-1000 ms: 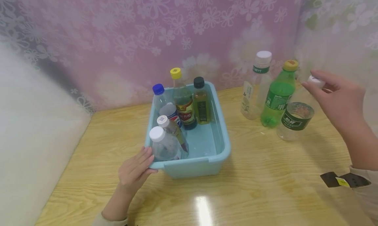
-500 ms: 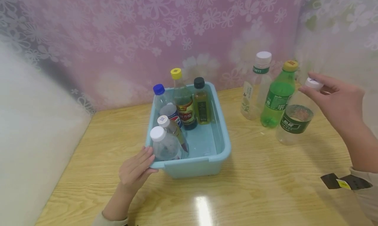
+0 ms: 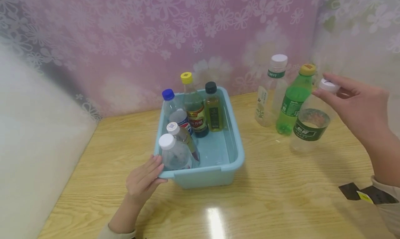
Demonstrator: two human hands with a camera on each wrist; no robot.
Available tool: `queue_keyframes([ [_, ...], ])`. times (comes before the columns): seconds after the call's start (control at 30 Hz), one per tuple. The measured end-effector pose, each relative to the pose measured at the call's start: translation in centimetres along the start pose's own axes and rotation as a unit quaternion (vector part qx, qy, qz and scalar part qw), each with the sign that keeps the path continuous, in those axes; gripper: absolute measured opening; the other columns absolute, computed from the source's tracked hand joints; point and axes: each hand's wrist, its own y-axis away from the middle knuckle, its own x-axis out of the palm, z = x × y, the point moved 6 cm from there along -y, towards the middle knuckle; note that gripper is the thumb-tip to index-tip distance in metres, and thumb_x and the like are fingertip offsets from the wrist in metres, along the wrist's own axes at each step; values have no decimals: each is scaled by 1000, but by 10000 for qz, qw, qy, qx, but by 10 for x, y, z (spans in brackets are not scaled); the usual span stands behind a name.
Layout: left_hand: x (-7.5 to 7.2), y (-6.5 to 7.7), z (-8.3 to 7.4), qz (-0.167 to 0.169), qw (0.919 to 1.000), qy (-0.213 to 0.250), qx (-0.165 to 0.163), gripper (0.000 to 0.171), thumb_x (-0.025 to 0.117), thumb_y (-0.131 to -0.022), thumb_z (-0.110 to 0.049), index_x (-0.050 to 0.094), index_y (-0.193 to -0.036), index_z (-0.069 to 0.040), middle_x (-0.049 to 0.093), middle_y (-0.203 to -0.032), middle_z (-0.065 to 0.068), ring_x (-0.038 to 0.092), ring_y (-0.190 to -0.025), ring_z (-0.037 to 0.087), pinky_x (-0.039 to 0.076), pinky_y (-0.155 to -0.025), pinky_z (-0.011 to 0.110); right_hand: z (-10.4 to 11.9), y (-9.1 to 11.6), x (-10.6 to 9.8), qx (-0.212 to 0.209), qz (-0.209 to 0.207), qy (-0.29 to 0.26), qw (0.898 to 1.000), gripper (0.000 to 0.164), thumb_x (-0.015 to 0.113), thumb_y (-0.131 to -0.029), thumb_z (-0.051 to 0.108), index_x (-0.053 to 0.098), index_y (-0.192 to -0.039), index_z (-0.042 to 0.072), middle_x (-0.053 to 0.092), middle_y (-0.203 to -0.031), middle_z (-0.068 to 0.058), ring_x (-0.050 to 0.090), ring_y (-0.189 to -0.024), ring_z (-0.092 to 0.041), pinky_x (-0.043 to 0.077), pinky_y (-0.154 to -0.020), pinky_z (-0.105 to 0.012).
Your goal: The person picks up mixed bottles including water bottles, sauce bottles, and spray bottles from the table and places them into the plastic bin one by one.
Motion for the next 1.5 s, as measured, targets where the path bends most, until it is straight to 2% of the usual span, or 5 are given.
queue_keyframes([
  [0.83,0,2,0,58,10000,5,-62,26,69,-84,-16,70,-89,9,66,-102,23,66,-102,29,58,-85,36,74,13,26,-483,-18,-98,9988,48,66,-80,-12,59,-125,3,64,-120,14,62,-94,11,47,-79,2],
  [1.0,-1,2,0,24,10000,-34,-28,26,70,-84,-16,71,-89,9,67,-100,23,66,-102,29,59,-84,36,89,11,30,-1009,-107,22,9948,46,66,-79,-14,60,-123,0,65,-120,9,62,-99,8,48,-82,-1],
  [1.2,-2,0,-1,18,10000,-47,-21,25,70,-84,-16,71,-89,9,67,-101,23,66,-101,29,59,-83,37,107,13,32,-1855,-444,5,9816,43,69,-80,-7,60,-122,-3,68,-115,0,64,-103,-3,51,-87,-8],
  [1.37,-1,0,0,12,10000,-29,9,25,69,-84,-16,71,-88,8,67,-101,23,66,-101,29,59,-84,36,112,12,31,-2168,-524,-1092,9687,42,72,-77,-8,61,-118,-5,68,-113,-13,65,-104,-14,53,-88,-13],
  [1.5,-1,0,1,10,10000,-10,14,24,69,-85,-16,71,-88,8,67,-101,23,66,-102,29,58,-85,36,114,6,37,-2239,-326,-2505,9413,49,73,-73,-15,58,-119,-9,64,-112,-26,64,-104,-24,54,-88,-18],
])
